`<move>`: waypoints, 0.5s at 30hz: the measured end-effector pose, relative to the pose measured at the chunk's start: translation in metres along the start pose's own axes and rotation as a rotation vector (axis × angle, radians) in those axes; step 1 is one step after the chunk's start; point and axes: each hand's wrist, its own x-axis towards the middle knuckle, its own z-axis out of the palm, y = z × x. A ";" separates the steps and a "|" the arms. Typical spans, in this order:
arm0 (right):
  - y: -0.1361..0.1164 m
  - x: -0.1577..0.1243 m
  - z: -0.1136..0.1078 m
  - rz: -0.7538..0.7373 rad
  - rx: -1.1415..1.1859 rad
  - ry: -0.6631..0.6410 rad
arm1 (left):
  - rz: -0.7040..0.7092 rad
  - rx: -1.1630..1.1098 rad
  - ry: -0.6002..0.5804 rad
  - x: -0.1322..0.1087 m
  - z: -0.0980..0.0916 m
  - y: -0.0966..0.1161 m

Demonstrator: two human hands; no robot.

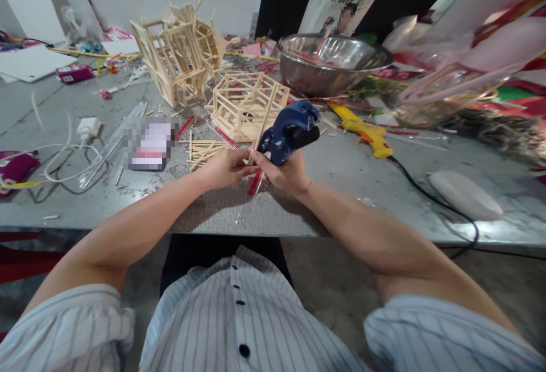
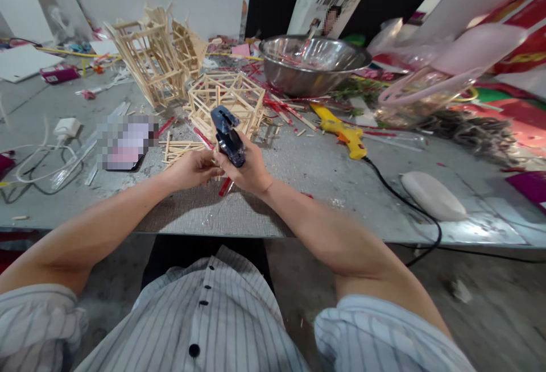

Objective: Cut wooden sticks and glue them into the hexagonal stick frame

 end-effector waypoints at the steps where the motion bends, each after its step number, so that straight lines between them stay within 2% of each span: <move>1: 0.000 0.000 0.000 -0.001 0.002 0.004 | 0.005 0.027 0.018 0.000 0.000 0.000; 4: 0.002 -0.001 0.002 -0.019 0.026 0.023 | 0.017 0.127 0.071 -0.001 -0.001 0.001; 10: 0.006 0.000 0.001 -0.004 0.015 0.027 | 0.049 0.125 0.062 0.001 0.001 -0.002; 15: 0.005 0.002 0.001 0.000 0.019 0.027 | 0.035 0.203 0.099 0.002 0.004 -0.001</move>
